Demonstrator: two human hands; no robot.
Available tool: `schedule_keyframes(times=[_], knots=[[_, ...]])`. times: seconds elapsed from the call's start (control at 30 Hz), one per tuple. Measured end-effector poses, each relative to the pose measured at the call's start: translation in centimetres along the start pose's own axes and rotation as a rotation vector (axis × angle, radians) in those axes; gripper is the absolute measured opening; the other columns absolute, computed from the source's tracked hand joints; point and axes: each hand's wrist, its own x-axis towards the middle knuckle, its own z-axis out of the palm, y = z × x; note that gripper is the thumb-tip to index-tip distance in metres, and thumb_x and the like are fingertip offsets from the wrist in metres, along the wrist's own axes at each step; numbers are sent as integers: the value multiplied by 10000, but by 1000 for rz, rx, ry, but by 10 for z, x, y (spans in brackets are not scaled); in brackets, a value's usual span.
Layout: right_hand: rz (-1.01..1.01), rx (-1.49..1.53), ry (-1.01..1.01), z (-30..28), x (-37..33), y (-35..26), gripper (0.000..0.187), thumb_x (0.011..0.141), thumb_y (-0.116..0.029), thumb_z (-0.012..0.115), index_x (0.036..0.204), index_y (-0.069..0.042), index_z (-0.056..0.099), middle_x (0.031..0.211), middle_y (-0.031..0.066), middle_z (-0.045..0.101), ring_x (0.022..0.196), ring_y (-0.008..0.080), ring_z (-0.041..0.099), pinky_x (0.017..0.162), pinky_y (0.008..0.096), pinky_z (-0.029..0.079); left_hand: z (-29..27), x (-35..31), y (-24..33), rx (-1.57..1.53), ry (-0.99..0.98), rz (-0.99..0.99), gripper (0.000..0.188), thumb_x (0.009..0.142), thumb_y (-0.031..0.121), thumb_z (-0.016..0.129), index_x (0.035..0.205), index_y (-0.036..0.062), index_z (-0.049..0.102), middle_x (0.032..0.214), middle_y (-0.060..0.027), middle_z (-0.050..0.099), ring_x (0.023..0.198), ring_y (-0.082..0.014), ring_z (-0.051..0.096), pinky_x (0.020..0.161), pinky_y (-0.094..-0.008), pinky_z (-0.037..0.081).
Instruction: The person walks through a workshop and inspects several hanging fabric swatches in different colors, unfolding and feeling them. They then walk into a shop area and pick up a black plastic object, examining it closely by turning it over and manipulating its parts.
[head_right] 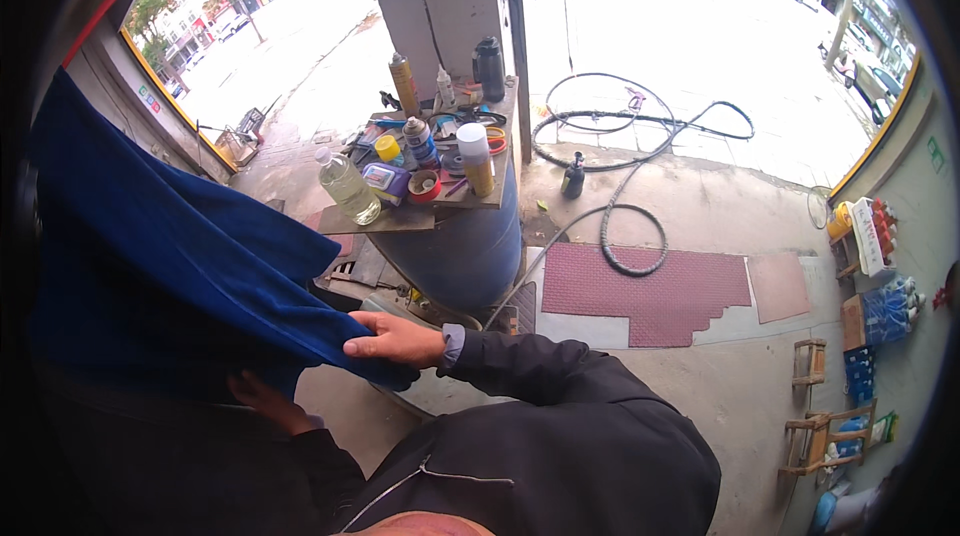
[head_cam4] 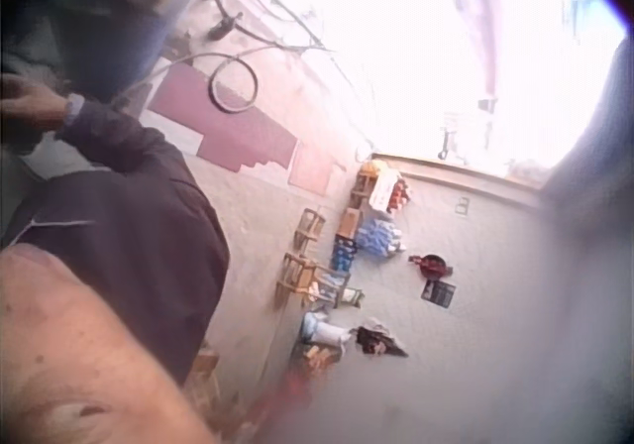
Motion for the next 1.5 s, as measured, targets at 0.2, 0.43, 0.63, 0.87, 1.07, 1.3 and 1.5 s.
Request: schedule_keyframes(times=[0.2,0.43,0.63,0.87,1.07,1.3,1.5], knots=[[-38,-304,-153,30,-8,0,794,879,-353,915,1483,-48,501,1334,29,636,1180,97,561,1037,307,485,18,-63,-55,-145,-885,146,642,1082,409,613,1567,27,440,1523,-256,533,1413,-386,528,1187,-468,394],[-233,-369,132,30,-33,-3,504,956,-242,832,1344,-16,602,1184,40,710,1115,114,630,1020,317,526,20,-63,-88,-306,-1028,198,674,1042,433,692,1520,-3,502,1468,-176,599,1296,-318,619,1105,-423,500],[-297,-848,605,13,-54,8,308,958,-157,765,1198,-4,649,1018,175,755,948,242,731,870,360,567,-50,-91,-110,-1015,-1047,-583,939,936,488,820,1595,-36,404,1563,-178,529,1385,-333,551,1181,-436,413],[-256,-982,751,20,-75,60,247,984,-121,701,1197,-3,660,1011,216,753,918,307,757,847,380,579,-122,-118,-123,-917,-917,-507,1047,877,572,841,1606,-28,389,1602,-146,490,1416,-333,519,1196,-463,398],[-303,-682,726,36,-58,70,199,1069,-162,636,1146,18,671,923,36,668,900,109,592,843,293,521,-163,-109,-112,-1220,-763,-582,1017,901,543,824,1614,-23,372,1638,-132,450,1446,-319,485,1210,-473,377],[-238,-483,376,81,-31,57,243,1114,-246,587,1091,-10,643,929,-52,549,887,50,493,795,245,449,-155,-114,-18,-911,-699,-231,823,1036,418,692,1611,-55,341,1620,-169,448,1440,-302,493,1223,-435,362],[-54,-387,119,112,-29,65,579,989,-459,773,1286,-9,562,1092,40,604,1018,94,581,895,283,502,-142,-143,61,-553,-933,-141,437,1104,277,614,1397,-47,595,1286,-86,679,1119,-183,636,988,-317,488]])
